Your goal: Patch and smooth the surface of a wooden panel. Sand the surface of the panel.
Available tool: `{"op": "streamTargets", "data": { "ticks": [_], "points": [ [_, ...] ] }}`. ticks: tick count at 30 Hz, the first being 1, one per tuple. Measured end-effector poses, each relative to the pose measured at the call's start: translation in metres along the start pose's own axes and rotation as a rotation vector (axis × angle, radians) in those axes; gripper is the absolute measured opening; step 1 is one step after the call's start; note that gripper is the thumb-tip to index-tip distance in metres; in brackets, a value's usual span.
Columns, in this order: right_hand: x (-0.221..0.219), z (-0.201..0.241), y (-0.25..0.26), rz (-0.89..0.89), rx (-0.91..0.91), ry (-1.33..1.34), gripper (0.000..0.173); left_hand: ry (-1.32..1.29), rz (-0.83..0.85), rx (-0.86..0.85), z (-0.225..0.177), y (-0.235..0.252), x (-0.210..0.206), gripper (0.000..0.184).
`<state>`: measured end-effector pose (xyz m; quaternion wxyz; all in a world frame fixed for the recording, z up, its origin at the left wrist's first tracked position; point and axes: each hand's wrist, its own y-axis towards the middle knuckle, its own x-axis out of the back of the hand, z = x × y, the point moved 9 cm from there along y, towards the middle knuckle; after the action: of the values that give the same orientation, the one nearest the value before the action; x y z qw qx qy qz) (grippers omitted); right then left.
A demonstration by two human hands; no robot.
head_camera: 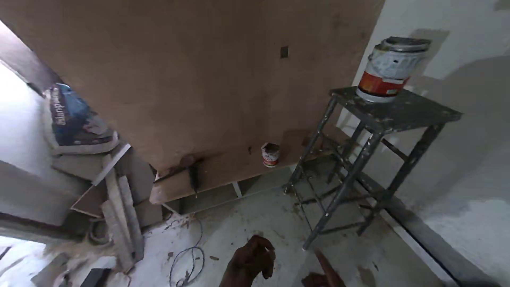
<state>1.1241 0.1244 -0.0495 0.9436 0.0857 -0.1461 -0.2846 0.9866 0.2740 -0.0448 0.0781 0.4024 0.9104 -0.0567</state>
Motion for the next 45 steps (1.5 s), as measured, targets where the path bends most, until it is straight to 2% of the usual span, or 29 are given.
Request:
{"op": "streamTargets", "data": {
  "ticks": [3, 6, 10, 14, 17, 21, 24, 25, 28, 31, 34, 38, 40, 41, 43, 45],
  "points": [
    [0.027, -0.012, 0.060, -0.014, 0.063, -0.075, 0.057, 0.069, -0.139, -0.011, -0.001, 0.034, 0.013, 0.015],
    [0.040, -0.028, 0.124, -0.024, 0.119, -0.109, 0.045, 0.050, -0.260, -0.033, 0.012, 0.063, 0.030, 0.014],
    [0.022, -0.063, 0.209, -0.045, 0.176, -0.088, 0.034, 0.018, -0.379, -0.015, 0.035, 0.106, 0.057, 0.014],
    [-0.011, -0.108, 0.304, 0.004, 0.208, -0.309, 0.032, 0.001, -0.474, 0.060, 0.075, 0.175, 0.097, 0.014],
    [-0.044, -0.168, 0.388, 0.132, 0.157, -0.496, 0.036, -0.079, -0.571, 0.232, 0.117, 0.249, 0.137, 0.018],
    [-0.083, -0.259, 0.497, 0.301, -0.021, -0.717, 0.038, -0.169, -0.599, 0.584, 0.183, 0.368, 0.181, 0.033],
    [-0.129, -0.338, 0.562, 0.678, -0.336, -0.902, 0.050, -0.121, -0.581, 0.773, 0.222, 0.452, 0.216, 0.047],
    [-0.143, -0.364, 0.578, 0.789, -0.372, -0.973, 0.056, -0.088, -0.566, 0.813, 0.236, 0.477, 0.227, 0.053],
    [-0.176, -0.430, 0.606, 0.953, -0.303, -1.092, 0.074, 0.056, -0.486, 0.896, 0.276, 0.535, 0.253, 0.067],
    [-0.197, -0.469, 0.620, 1.010, -0.196, -1.100, 0.077, 0.089, -0.464, 0.935, 0.306, 0.573, 0.264, 0.069],
    [-0.208, -0.487, 0.625, 1.165, -0.172, -1.079, 0.076, 0.024, -0.442, 0.918, 0.323, 0.597, 0.263, 0.063],
    [-0.201, -0.488, 0.615, 1.334, -0.131, -1.024, 0.072, 0.018, -0.444, 0.905, 0.333, 0.607, 0.266, 0.058],
    [-0.194, -0.474, 0.622, 1.281, -0.189, -0.968, 0.071, 0.026, -0.458, 0.889, 0.333, 0.607, 0.267, 0.053],
    [-0.191, -0.463, 0.637, 1.168, -0.239, -0.956, 0.063, 0.038, -0.466, 0.875, 0.334, 0.607, 0.267, 0.051],
    [-0.176, -0.429, 0.679, 0.742, -0.279, -0.893, 0.038, 0.067, -0.498, 0.886, 0.338, 0.603, 0.263, 0.049],
    [-0.156, -0.404, 0.717, 0.372, -0.345, -0.763, 0.033, 0.081, -0.540, 0.893, 0.341, 0.599, 0.262, 0.046]
  ]
}}
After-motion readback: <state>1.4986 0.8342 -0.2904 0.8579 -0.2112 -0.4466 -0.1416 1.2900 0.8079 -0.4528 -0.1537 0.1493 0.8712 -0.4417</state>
